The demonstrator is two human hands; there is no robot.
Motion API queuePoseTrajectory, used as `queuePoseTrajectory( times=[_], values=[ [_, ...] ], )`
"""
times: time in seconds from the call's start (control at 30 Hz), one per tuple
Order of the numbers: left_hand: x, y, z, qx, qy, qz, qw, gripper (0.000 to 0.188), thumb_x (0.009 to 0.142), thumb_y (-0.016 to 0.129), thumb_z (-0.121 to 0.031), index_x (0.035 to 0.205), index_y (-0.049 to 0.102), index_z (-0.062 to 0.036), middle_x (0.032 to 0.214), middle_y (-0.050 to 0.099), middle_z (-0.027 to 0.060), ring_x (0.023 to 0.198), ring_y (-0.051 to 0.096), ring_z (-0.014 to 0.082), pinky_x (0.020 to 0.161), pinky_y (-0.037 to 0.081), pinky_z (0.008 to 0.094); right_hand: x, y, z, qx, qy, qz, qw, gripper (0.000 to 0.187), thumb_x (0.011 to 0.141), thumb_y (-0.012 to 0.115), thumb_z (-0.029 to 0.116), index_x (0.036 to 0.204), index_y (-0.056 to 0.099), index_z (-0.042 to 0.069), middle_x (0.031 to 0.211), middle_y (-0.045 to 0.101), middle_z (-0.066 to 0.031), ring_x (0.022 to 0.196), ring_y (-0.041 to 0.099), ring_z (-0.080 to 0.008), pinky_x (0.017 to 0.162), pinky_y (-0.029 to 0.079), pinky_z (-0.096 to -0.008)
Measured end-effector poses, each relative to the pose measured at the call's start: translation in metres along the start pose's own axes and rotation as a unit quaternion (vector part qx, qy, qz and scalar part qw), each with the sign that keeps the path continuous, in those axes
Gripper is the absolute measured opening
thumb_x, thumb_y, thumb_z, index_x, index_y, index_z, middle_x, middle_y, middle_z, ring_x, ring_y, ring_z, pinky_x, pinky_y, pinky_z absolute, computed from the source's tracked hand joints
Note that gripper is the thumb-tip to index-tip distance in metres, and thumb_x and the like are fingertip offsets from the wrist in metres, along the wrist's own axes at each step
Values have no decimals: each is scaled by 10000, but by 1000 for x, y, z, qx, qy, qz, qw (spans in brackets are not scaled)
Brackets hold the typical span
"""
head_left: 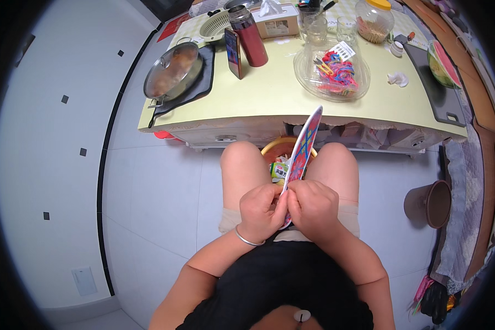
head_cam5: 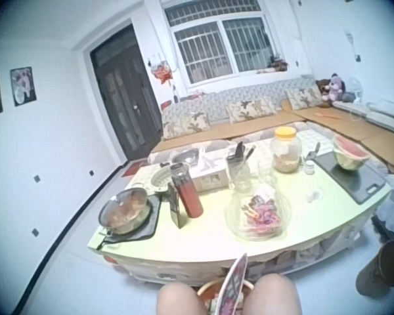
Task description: The person is hand-sewing a patterned insole by pulling a needle and thread through the material and turning it over to check both sides.
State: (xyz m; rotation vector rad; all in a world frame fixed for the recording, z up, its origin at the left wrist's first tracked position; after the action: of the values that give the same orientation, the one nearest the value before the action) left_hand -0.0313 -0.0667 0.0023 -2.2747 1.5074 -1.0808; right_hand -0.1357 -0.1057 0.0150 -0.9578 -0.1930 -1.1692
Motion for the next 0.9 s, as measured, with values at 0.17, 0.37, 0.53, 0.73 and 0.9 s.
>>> queuePoseTrajectory(
  times=[0.17,0.37,0.53,0.73,0.9],
  values=[
    [5,-11,5,8,9,-22,1000,66,752,674,-2,785,619,14,654,609,96,545,588,176,509,464,271,-2,-7,-11,29,85,13,996,76,734,650,52,752,580,31,659,575,-105,580,578,-275,506,456,-372],
    [5,-6,-5,19,46,-20,999,64,762,674,-25,810,640,0,656,598,104,545,573,219,510,444,304,-5,-3,-19,98,119,3,988,75,743,660,42,783,600,19,678,593,-106,573,579,-256,516,465,-350],
    [11,-30,0,1,42,-50,998,54,782,664,-29,822,646,1,658,602,99,553,560,212,515,441,294,-10,-16,-45,258,225,-30,939,74,808,637,35,842,588,-8,845,607,-64,712,556,-121,646,453,-245],
    [3,-7,16,-193,-73,66,976,107,795,665,-62,873,656,11,764,639,109,662,606,182,597,472,284,-73,40,-99,611,451,-99,643,156,844,635,76,984,590,25,948,631,-87,892,616,-178,826,516,-338],
    [-18,18,46,-345,-214,134,904,111,813,668,-55,884,645,27,806,647,55,723,584,83,655,474,222,-89,75,-78,683,541,-69,485,216,786,690,104,974,597,52,942,651,-108,855,646,-244,777,551,-416]
  ],
)
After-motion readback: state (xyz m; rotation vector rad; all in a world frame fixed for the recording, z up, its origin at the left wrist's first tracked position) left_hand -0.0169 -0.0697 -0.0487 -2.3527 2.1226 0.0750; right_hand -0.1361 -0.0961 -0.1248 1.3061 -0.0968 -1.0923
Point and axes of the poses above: each hand's wrist, its own x-axis towards the middle knuckle, its own y-axis out of the palm, z = x × y, the point moved 10 cm from there along x, towards the middle knuckle
